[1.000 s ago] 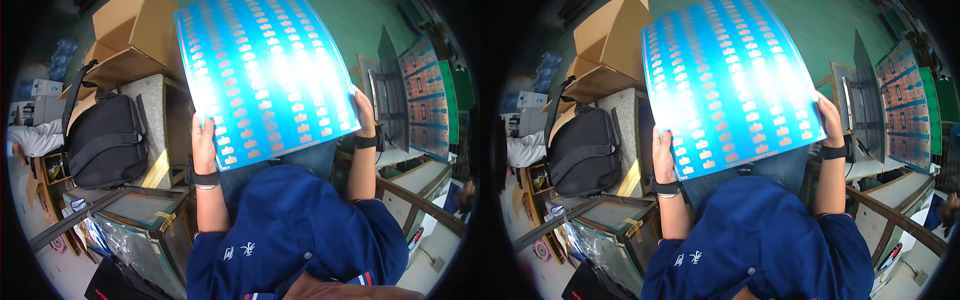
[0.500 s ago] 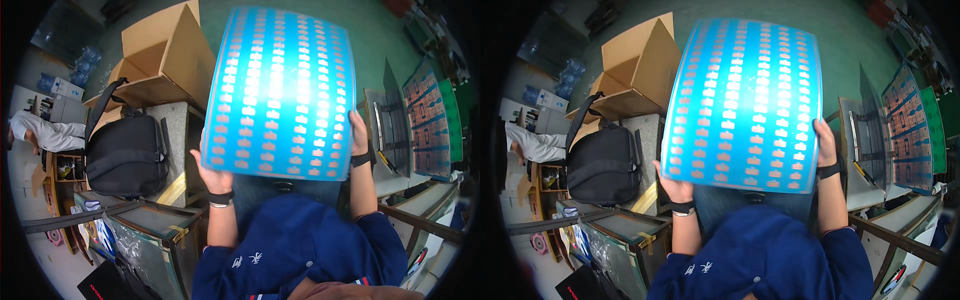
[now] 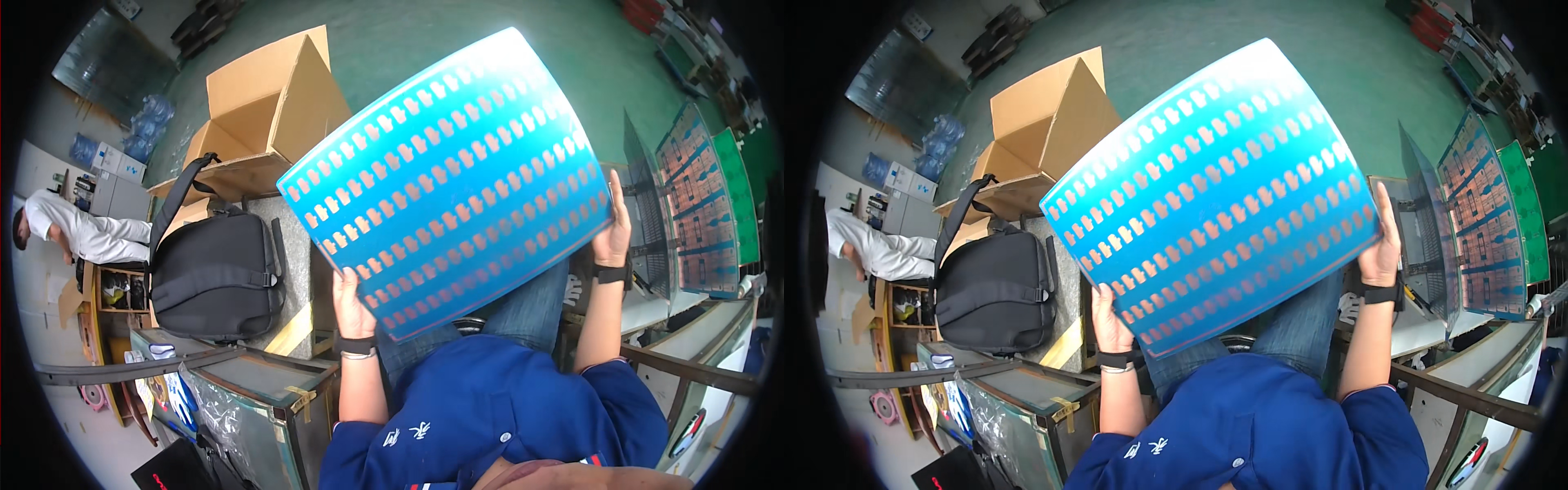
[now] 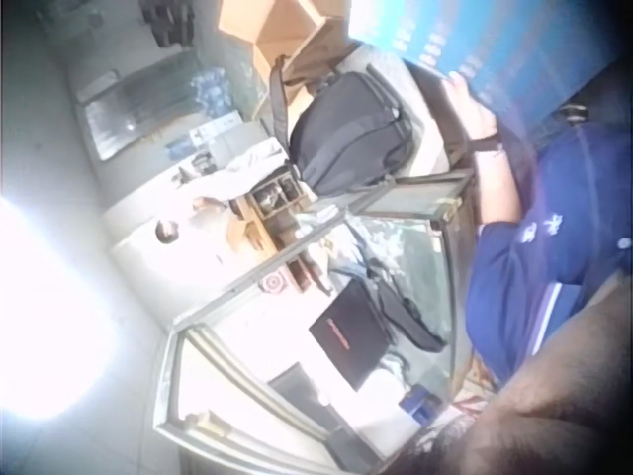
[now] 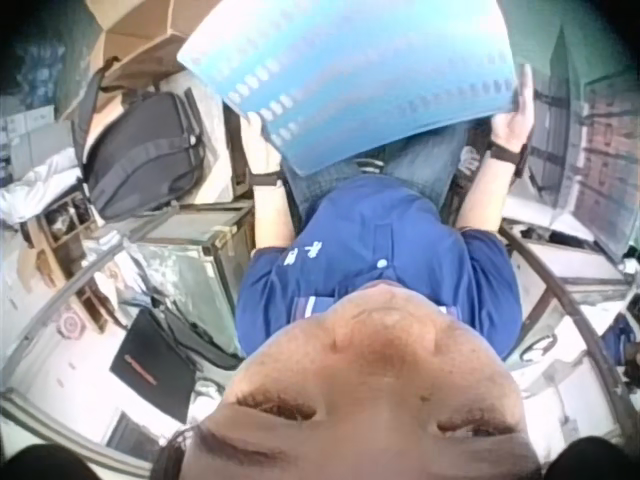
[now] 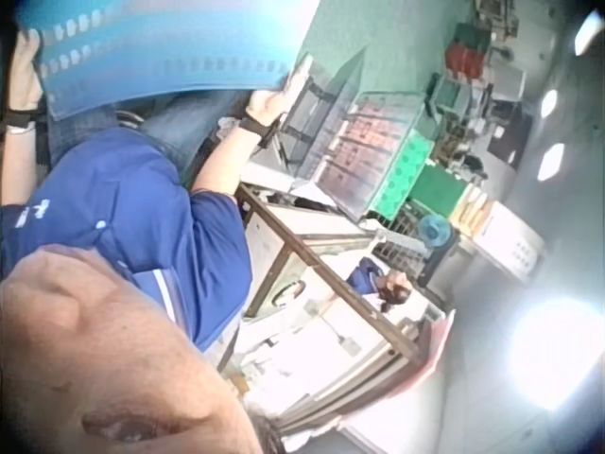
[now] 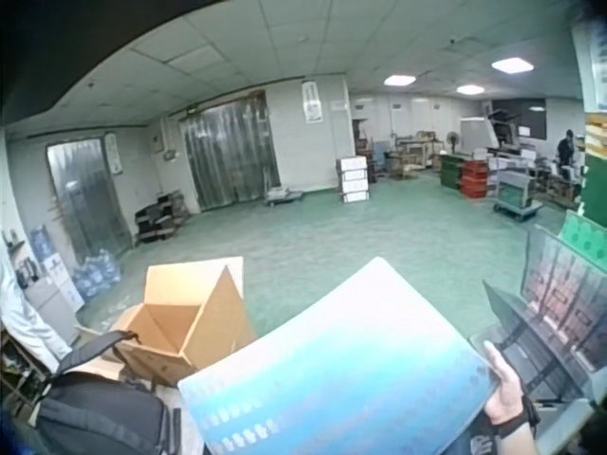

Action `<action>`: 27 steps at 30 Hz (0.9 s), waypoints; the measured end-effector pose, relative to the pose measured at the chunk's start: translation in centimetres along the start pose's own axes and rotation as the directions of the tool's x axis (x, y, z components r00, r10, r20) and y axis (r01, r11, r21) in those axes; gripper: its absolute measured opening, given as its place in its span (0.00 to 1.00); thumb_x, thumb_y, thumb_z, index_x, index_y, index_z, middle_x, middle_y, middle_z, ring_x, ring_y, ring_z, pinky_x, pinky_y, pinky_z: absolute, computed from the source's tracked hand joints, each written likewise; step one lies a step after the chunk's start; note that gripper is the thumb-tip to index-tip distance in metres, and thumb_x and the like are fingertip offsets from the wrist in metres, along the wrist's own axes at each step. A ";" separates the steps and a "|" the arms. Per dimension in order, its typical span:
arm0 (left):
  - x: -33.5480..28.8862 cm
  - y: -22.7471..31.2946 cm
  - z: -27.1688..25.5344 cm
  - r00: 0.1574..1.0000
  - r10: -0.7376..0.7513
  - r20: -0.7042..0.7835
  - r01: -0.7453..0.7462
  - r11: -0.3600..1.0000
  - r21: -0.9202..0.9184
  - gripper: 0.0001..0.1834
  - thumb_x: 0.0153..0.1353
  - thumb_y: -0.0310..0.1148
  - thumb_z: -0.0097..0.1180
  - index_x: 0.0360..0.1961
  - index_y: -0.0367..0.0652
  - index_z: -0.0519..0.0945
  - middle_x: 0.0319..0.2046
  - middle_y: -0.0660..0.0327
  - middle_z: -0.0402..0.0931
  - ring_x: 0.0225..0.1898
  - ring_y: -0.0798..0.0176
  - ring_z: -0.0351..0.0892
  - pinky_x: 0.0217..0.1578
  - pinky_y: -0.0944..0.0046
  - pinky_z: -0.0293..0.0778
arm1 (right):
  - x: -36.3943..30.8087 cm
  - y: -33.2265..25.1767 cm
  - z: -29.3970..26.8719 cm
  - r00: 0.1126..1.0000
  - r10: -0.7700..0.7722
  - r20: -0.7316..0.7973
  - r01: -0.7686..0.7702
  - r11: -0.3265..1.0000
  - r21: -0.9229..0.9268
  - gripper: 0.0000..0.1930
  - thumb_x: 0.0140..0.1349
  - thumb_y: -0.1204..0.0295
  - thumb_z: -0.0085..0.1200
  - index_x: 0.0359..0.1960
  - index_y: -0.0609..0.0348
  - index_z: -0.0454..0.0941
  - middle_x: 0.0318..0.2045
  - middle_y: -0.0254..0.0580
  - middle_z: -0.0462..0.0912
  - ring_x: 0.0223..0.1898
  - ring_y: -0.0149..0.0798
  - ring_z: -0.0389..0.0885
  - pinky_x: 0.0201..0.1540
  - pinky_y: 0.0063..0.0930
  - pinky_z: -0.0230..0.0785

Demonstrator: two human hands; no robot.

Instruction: Inspecting large blue sheets with integrated copper components, likely flexible circuits or components for metal fabrication.

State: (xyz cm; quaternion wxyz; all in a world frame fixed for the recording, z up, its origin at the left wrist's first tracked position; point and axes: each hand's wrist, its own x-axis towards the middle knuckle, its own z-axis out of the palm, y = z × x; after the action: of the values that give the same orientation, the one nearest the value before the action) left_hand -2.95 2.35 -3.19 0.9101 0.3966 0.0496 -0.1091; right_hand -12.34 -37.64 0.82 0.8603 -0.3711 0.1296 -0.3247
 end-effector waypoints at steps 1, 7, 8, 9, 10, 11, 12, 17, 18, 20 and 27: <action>0.2 0.4 -0.6 1.000 0.021 -0.002 -0.021 0.999 0.030 0.19 0.65 0.35 0.47 0.55 0.40 0.66 0.49 0.59 0.71 0.48 0.65 0.72 0.48 0.63 0.70 | -0.2 -0.5 -0.4 1.000 -0.003 -0.002 0.003 1.000 -0.002 0.24 0.66 0.66 0.40 0.62 0.61 0.57 0.52 0.45 0.71 0.50 0.40 0.71 0.55 0.35 0.65; 0.6 1.8 -3.1 0.988 0.131 -0.082 -0.117 0.981 0.158 0.12 0.65 0.35 0.47 0.45 0.39 0.71 0.41 0.62 0.75 0.42 0.71 0.73 0.44 0.68 0.70 | -1.2 -4.1 -2.8 0.909 0.305 0.285 -0.198 0.916 -0.348 0.22 0.67 0.67 0.42 0.60 0.64 0.59 0.39 0.38 0.79 0.39 0.27 0.76 0.41 0.22 0.71; 0.7 1.7 -3.1 0.989 0.122 -0.085 -0.107 0.980 0.165 0.12 0.65 0.35 0.47 0.45 0.39 0.71 0.41 0.62 0.75 0.42 0.71 0.73 0.44 0.68 0.70 | -1.2 -3.9 -2.3 0.911 0.309 0.274 -0.207 0.915 -0.345 0.22 0.67 0.67 0.42 0.60 0.64 0.59 0.39 0.38 0.79 0.39 0.27 0.76 0.41 0.22 0.71; 0.8 1.6 -3.1 0.985 0.155 -0.080 -0.136 0.969 0.204 0.12 0.65 0.34 0.47 0.45 0.39 0.71 0.40 0.62 0.75 0.41 0.71 0.73 0.43 0.69 0.70 | -1.3 -3.5 -1.8 0.943 0.257 0.212 -0.123 0.860 -0.496 0.22 0.66 0.69 0.45 0.59 0.65 0.61 0.37 0.36 0.79 0.39 0.26 0.76 0.41 0.20 0.70; 0.8 1.4 -3.3 0.979 0.188 -0.074 -0.165 0.956 0.244 0.11 0.65 0.34 0.47 0.45 0.40 0.71 0.39 0.63 0.75 0.40 0.72 0.72 0.43 0.70 0.70 | -1.3 -3.2 -1.7 0.968 0.194 0.160 -0.050 0.770 -0.636 0.21 0.64 0.70 0.47 0.57 0.65 0.63 0.35 0.34 0.78 0.38 0.24 0.75 0.41 0.18 0.69; 0.6 1.5 -3.5 0.972 0.231 -0.041 -0.204 0.919 0.339 0.10 0.66 0.33 0.46 0.44 0.40 0.71 0.38 0.63 0.73 0.38 0.71 0.71 0.41 0.70 0.69 | -0.7 -3.1 -2.4 0.971 0.174 0.161 -0.029 0.761 -0.648 0.20 0.62 0.73 0.51 0.55 0.64 0.66 0.34 0.30 0.76 0.37 0.22 0.73 0.42 0.16 0.66; 0.4 1.5 -3.3 0.973 0.226 -0.049 -0.196 0.918 0.346 0.10 0.66 0.33 0.46 0.44 0.40 0.71 0.38 0.63 0.73 0.38 0.71 0.71 0.41 0.70 0.69 | -0.5 -2.8 -2.9 0.981 0.109 0.162 0.020 0.769 -0.639 0.17 0.62 0.73 0.50 0.52 0.62 0.68 0.35 0.30 0.75 0.37 0.22 0.72 0.42 0.16 0.65; 0.9 1.0 -2.9 0.920 0.352 0.171 -0.390 0.853 0.347 0.07 0.63 0.29 0.48 0.41 0.43 0.69 0.45 0.57 0.71 0.46 0.62 0.71 0.49 0.62 0.70 | 0.8 -1.3 -4.0 0.980 -0.119 0.157 0.175 0.892 -0.416 0.10 0.62 0.75 0.49 0.45 0.59 0.70 0.45 0.39 0.75 0.48 0.34 0.72 0.54 0.26 0.62; 1.4 0.7 -2.7 0.884 0.395 0.250 -0.463 0.809 0.362 0.07 0.62 0.28 0.49 0.42 0.43 0.69 0.47 0.55 0.70 0.50 0.60 0.70 0.50 0.60 0.70 | 1.1 -0.9 -3.8 0.972 -0.184 0.143 0.225 0.902 -0.368 0.10 0.61 0.76 0.48 0.44 0.59 0.70 0.48 0.43 0.74 0.51 0.37 0.71 0.57 0.28 0.60; 2.7 1.0 -3.6 0.730 0.345 0.590 -0.582 0.766 0.272 0.10 0.60 0.23 0.45 0.43 0.42 0.68 0.57 0.50 0.62 0.59 0.57 0.63 0.55 0.57 0.67 | 2.7 -0.8 -4.4 0.972 0.098 0.212 -0.057 0.979 -0.194 0.14 0.62 0.69 0.47 0.49 0.58 0.68 0.51 0.46 0.71 0.53 0.39 0.70 0.58 0.33 0.59; -0.1 0.3 -2.6 0.990 0.075 0.119 -0.106 0.955 0.277 0.07 0.62 0.23 0.47 0.42 0.40 0.70 0.42 0.58 0.74 0.43 0.66 0.75 0.44 0.66 0.74 | 1.3 0.4 -4.1 0.731 0.615 0.295 -0.668 0.734 0.124 0.31 0.61 0.49 0.42 0.61 0.54 0.57 0.60 0.48 0.62 0.60 0.44 0.63 0.56 0.47 0.65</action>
State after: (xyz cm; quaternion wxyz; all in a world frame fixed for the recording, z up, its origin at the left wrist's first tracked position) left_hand -2.96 4.45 -4.69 0.8495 0.5179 -0.0337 -0.0944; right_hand -13.03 -40.57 -2.27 0.9639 -0.2402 0.1113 0.0282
